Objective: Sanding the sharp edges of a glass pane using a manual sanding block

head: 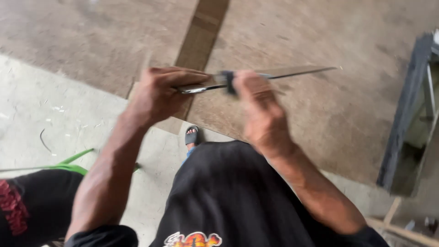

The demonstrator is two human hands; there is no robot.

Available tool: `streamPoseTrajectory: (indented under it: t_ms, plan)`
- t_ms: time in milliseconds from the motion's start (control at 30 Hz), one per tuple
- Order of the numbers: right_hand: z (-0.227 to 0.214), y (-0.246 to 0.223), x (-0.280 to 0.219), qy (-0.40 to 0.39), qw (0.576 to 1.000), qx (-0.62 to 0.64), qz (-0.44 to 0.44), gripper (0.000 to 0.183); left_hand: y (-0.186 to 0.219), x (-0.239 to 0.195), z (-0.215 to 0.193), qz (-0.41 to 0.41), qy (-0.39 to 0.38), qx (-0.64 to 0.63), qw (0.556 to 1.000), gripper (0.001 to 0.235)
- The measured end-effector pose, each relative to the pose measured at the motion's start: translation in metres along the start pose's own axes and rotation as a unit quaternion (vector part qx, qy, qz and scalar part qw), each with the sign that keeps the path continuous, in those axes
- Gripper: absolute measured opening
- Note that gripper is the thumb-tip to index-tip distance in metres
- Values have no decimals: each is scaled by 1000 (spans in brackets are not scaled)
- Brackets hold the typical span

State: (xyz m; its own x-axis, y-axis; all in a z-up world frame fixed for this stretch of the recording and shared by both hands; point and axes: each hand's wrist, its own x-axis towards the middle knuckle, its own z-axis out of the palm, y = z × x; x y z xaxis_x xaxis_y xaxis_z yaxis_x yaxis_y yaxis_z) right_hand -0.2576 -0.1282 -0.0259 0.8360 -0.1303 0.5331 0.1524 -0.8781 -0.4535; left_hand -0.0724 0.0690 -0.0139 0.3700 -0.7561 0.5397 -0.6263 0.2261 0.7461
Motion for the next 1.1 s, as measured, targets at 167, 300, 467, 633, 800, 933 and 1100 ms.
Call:
streamPoseTrajectory:
  t_ms: [167,300,467,633,800,933,1100]
  plan:
    - [0,157,-69,52,997,29,42,37,15,9,1,-32,-40,89,995,15]
    - [-18,263,-121,17,991,-23,133,39,18,15,2,-7,-103,105,989,17]
    - [-17,261,-123,8,991,41,129,57,9,12,-1,4,-126,126,984,13]
    - [-41,283,-120,-18,974,20,223,43,32,22,16,56,-128,172,975,11]
    - [-36,302,-141,-52,974,39,215,54,54,30,30,3,-101,154,983,11]
    - [-47,214,-93,-74,967,89,225,51,39,28,20,49,-109,174,978,10]
    - [-49,162,-73,-87,970,188,129,49,24,23,9,96,-127,214,964,6]
